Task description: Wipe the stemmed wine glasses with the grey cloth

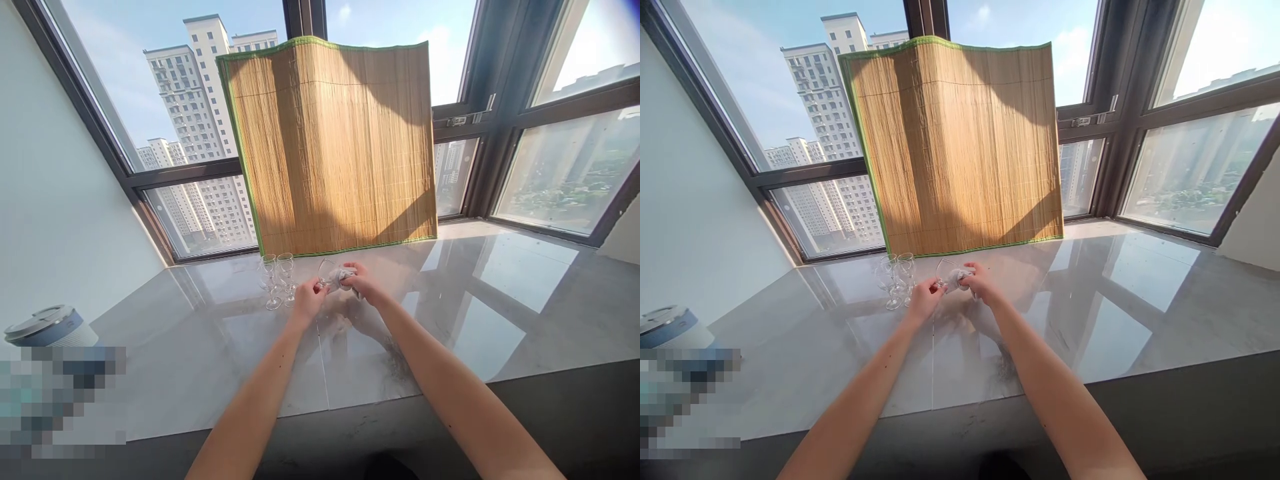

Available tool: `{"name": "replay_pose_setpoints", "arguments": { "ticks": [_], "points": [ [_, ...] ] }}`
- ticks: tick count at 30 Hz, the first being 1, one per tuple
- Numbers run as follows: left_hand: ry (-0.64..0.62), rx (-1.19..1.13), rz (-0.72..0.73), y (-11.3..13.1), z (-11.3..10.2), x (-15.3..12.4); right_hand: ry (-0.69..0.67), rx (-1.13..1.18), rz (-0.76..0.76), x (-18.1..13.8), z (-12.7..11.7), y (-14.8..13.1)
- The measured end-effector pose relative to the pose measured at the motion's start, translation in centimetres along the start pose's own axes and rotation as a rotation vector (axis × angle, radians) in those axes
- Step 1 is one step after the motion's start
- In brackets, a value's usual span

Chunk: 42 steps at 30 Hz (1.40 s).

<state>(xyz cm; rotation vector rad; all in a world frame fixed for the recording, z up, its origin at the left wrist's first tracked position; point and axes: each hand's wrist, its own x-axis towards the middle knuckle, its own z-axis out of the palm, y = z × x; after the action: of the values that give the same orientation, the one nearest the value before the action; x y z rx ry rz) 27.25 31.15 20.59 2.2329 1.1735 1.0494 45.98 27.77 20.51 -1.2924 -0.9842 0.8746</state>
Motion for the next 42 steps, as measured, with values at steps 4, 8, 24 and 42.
{"name": "replay_pose_setpoints", "arguments": {
  "ticks": [4, 8, 24, 42],
  "points": [
    [-0.023, 0.048, 0.018, 0.0, 0.0, -0.1, -0.244, 0.053, -0.002, -0.7, 0.4, -0.4],
    [-0.032, 0.002, 0.026, -0.2, 0.2, 0.2, -0.28, 0.144, 0.007, -1.0, 0.0, -0.8],
    [-0.089, 0.216, -0.001, -0.3, 0.1, -0.1, 0.146, -0.131, -0.242, 1.1, -0.8, 0.6],
    [-0.014, -0.003, -0.015, -0.7, 0.6, 0.2, 0.207, 0.448, 0.07, 1.2, -1.5, -0.2]
  ]
}}
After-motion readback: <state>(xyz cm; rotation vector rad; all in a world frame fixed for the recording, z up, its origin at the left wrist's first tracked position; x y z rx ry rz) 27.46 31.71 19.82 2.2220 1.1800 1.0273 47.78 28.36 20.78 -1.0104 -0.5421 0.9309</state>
